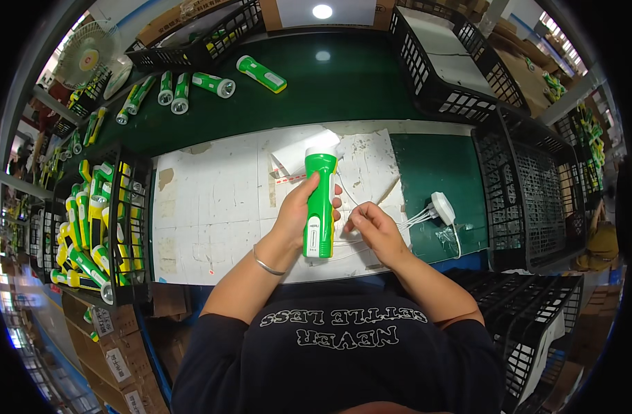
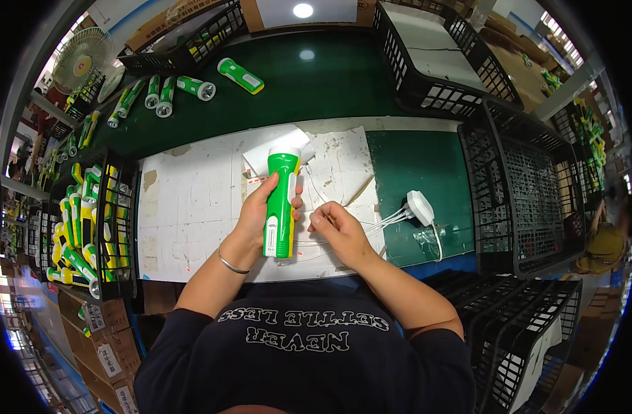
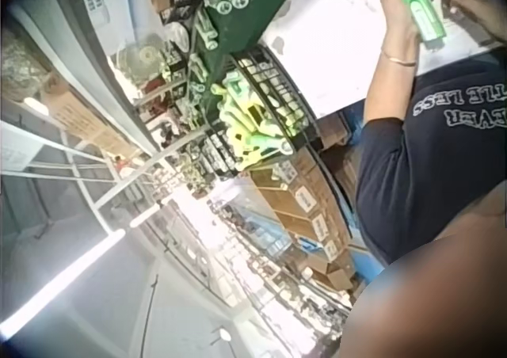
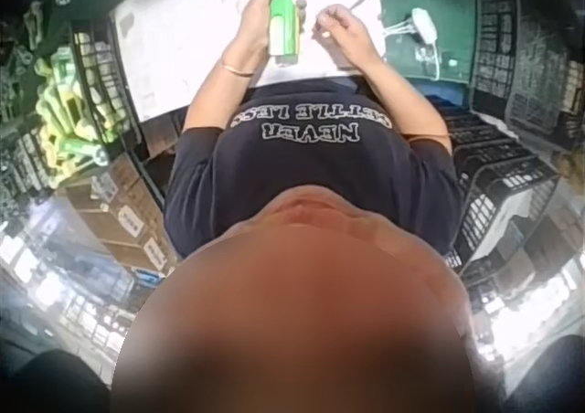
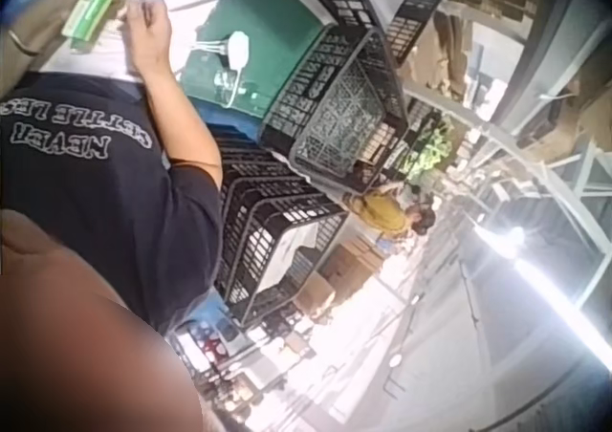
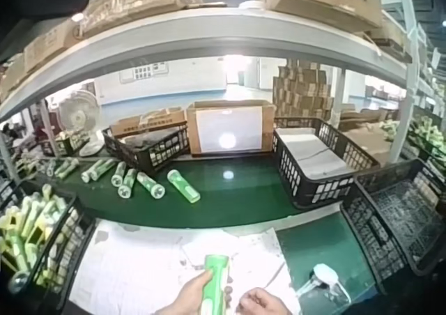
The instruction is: Assembling plastic flashlight components at a factory workstation.
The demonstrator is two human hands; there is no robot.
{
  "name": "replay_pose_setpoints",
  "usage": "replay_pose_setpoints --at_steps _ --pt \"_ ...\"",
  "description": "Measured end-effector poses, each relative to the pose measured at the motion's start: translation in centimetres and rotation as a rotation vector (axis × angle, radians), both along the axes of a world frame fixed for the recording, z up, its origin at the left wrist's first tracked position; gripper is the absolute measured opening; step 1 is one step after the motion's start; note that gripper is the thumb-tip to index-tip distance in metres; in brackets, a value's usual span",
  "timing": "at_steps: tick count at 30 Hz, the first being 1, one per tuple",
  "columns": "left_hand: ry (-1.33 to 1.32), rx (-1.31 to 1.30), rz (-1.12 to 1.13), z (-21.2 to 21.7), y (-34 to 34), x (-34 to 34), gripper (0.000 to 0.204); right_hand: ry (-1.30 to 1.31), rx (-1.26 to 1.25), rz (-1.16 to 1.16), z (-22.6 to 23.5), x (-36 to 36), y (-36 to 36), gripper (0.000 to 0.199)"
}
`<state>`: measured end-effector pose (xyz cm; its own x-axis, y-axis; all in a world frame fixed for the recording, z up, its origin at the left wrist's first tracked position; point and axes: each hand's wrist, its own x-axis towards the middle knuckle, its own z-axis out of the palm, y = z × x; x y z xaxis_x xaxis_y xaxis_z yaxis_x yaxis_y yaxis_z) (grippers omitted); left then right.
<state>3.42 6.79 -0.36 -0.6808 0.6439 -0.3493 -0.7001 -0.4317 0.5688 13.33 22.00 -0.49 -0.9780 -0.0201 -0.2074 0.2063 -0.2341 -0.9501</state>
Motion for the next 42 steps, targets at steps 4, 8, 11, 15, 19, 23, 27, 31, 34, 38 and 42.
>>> replay_pose_setpoints --at_steps 4,8,11,15,19,23,27,31,34,38,42 --pt "0.059 -0.022 0.031 0.1 0.2 -0.7 0.037 0.165 0.376 0.004 0.0 -0.6 0.9 0.023" --pt "0.232 -0.117 0.033 1.4 0.2 -0.6 0.033 0.588 1.098 0.045 3.5 -1.6 0.6 0.015" --pt "0.354 -0.169 0.058 1.3 0.4 -0.2 0.032 0.723 1.335 0.051 4.4 -2.4 -0.1 0.012" --pt "0.558 -0.260 0.065 0.4 0.1 0.2 0.041 0.799 1.513 0.187 4.2 -2.6 -1.1 0.012" --pt "0.436 -0.329 0.155 0.1 -1.0 -0.7 0.058 0.890 1.411 0.515 5.2 -0.6 -1.9 0.015" --pt "0.387 -0.241 0.201 0.2 -1.9 -2.1 0.062 1.042 1.163 0.410 3.7 0.8 -2.7 0.023" --pt "0.259 -0.021 0.096 0.0 -1.3 -1.2 0.049 0.647 1.219 -0.017 3.0 -3.2 -2.6 0.025" --pt "0.382 -0.181 0.102 1.0 -1.2 -0.3 0.038 0.587 1.133 -0.090 2.8 -4.5 -1.5 0.033" --pt "0.434 -0.289 0.043 1.3 -2.3 -0.1 0.039 0.378 0.797 -0.076 2.8 -5.4 0.7 0.041" --pt "0.504 -0.391 -0.089 2.0 -2.9 0.1 0.043 0.276 0.737 -0.043 3.5 -6.7 3.0 0.035" --pt "1.374 -0.766 -0.103 2.1 -3.3 0.3 0.058 0.170 0.635 0.250 5.8 -7.1 3.1 0.048"
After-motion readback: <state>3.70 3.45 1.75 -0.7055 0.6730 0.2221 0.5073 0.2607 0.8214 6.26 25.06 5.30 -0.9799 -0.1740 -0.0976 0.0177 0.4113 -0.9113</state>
